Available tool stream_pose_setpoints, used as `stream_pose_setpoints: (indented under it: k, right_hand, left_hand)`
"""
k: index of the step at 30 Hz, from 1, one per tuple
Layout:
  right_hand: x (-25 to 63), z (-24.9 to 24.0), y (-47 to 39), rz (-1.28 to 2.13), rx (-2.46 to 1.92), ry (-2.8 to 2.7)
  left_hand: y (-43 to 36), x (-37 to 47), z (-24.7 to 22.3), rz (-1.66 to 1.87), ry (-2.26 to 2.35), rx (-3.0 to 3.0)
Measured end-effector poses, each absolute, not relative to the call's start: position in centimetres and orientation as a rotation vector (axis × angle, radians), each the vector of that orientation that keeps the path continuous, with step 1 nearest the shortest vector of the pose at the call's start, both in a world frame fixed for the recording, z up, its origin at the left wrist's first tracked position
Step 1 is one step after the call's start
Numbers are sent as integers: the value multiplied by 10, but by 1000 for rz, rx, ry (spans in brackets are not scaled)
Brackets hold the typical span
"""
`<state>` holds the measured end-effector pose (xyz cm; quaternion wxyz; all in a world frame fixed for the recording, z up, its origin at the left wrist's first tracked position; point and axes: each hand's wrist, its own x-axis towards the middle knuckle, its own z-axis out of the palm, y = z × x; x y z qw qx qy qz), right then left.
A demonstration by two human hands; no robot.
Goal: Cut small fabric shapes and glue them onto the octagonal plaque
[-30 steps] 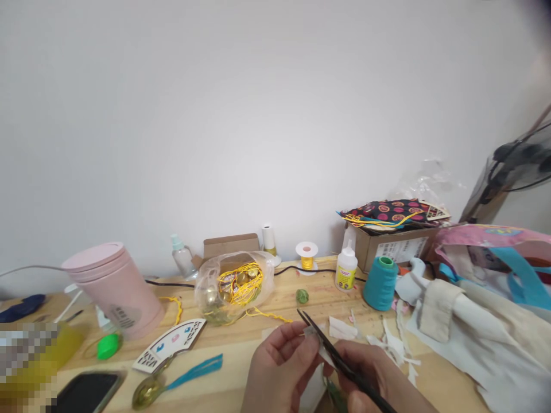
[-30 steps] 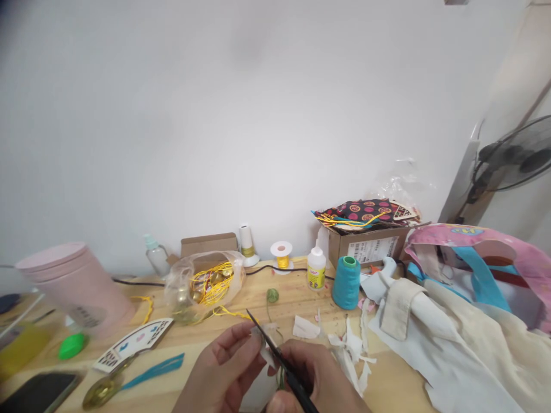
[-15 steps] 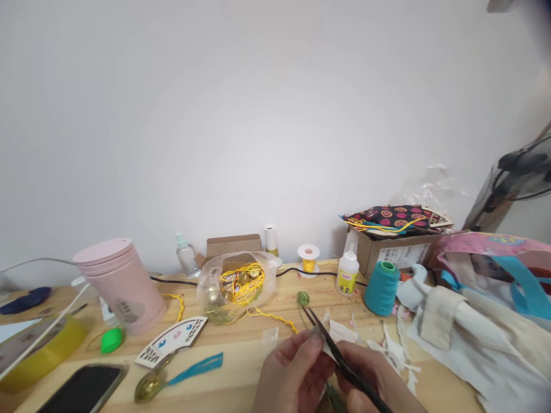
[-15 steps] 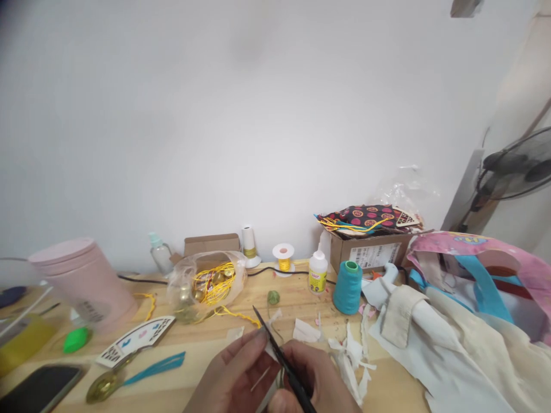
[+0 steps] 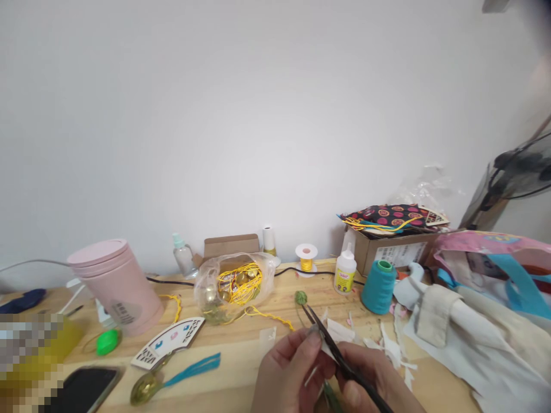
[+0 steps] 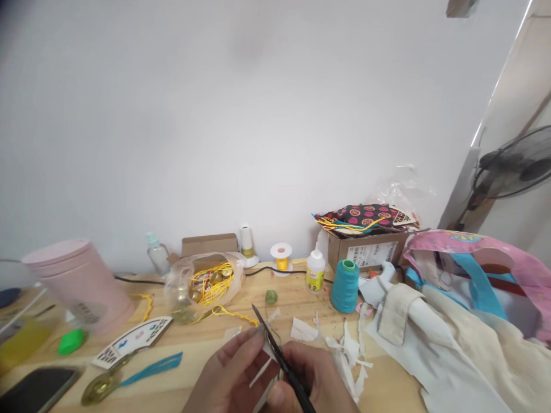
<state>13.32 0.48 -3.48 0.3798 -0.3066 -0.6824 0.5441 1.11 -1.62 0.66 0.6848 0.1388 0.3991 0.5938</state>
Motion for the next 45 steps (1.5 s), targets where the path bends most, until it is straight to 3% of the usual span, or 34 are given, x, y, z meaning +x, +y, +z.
stream_pose_setpoints:
  k: [33, 45]
  right_hand:
    - [132, -27, 3, 1590, -793, -1653]
    - [134, -52, 11, 1486, -866, -1745]
  left_hand:
    - [-14, -6, -2, 1221, 901, 435]
    - [-14, -6, 4, 1254, 973, 358]
